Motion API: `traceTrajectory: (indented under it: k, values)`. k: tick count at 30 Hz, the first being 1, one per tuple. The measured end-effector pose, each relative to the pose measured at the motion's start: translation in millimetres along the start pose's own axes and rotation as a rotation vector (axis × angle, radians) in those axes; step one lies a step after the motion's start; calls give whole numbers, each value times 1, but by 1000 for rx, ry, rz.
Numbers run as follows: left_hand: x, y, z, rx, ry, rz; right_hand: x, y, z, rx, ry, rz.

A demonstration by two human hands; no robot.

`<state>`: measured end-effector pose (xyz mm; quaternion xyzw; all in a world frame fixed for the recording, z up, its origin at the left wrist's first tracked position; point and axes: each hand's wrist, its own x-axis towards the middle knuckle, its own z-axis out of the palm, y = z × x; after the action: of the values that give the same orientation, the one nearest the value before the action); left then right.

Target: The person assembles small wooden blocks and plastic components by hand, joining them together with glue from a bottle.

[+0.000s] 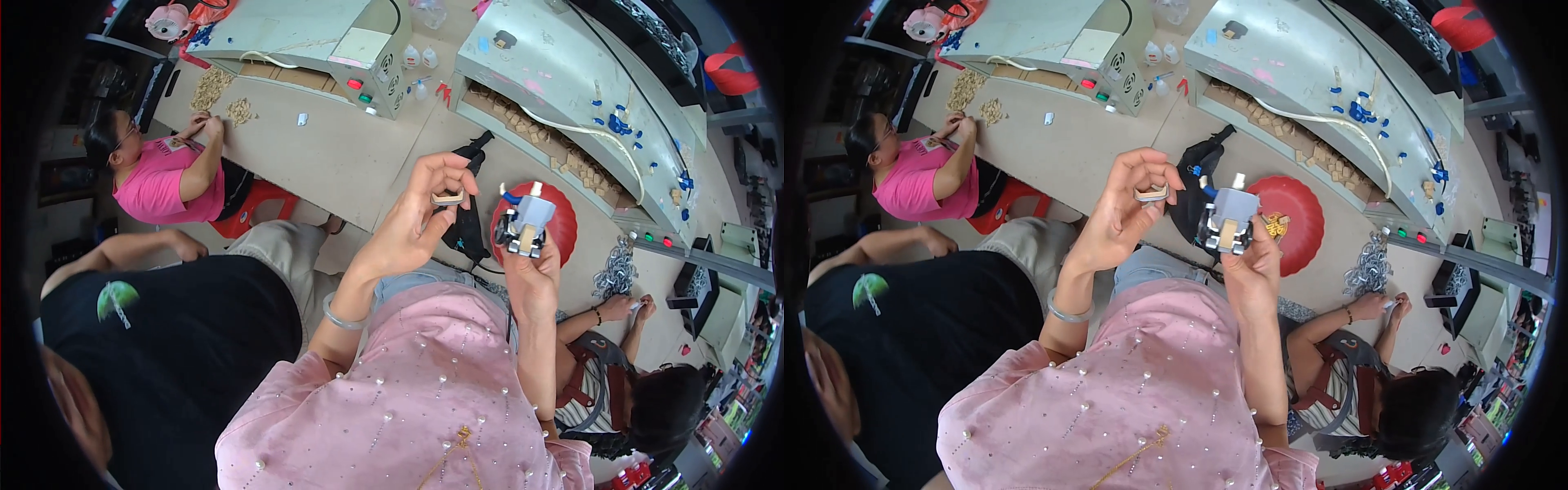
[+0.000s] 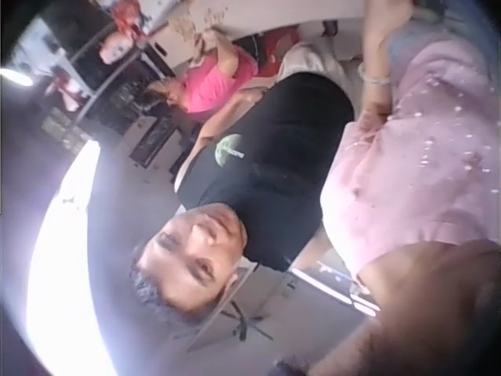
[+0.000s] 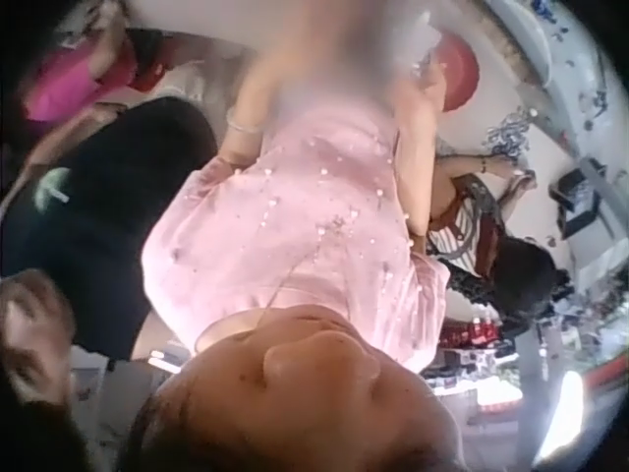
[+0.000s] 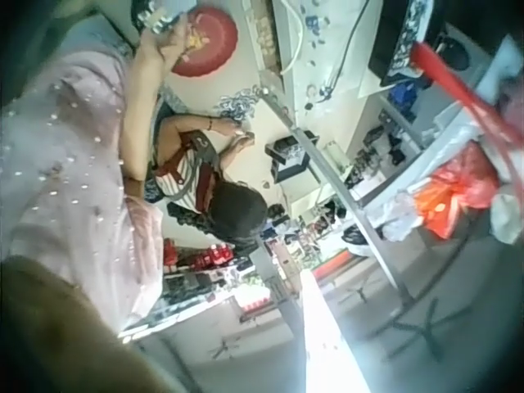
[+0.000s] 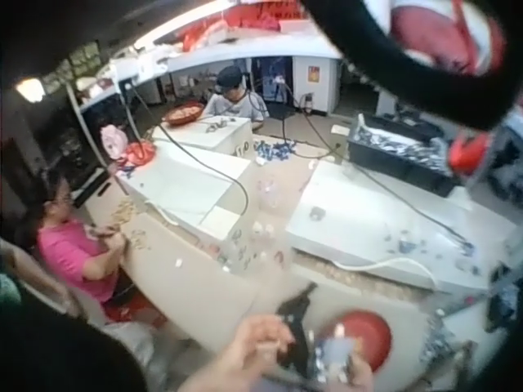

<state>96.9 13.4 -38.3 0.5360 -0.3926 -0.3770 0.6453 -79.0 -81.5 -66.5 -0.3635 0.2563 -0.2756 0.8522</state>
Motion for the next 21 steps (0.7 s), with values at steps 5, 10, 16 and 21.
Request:
traceTrajectory:
  k: [5,10,16,21]
  values:
    - [0,5,8,-53,49,152,1,-12,-8,56,-32,4]
    - [-3,4,12,107,76,236,2,-17,-8,20,-44,16]
    - [-7,2,14,152,99,290,3,-18,-7,-5,-79,35]
    - [-9,1,13,145,97,273,2,-17,-5,-11,-82,38]
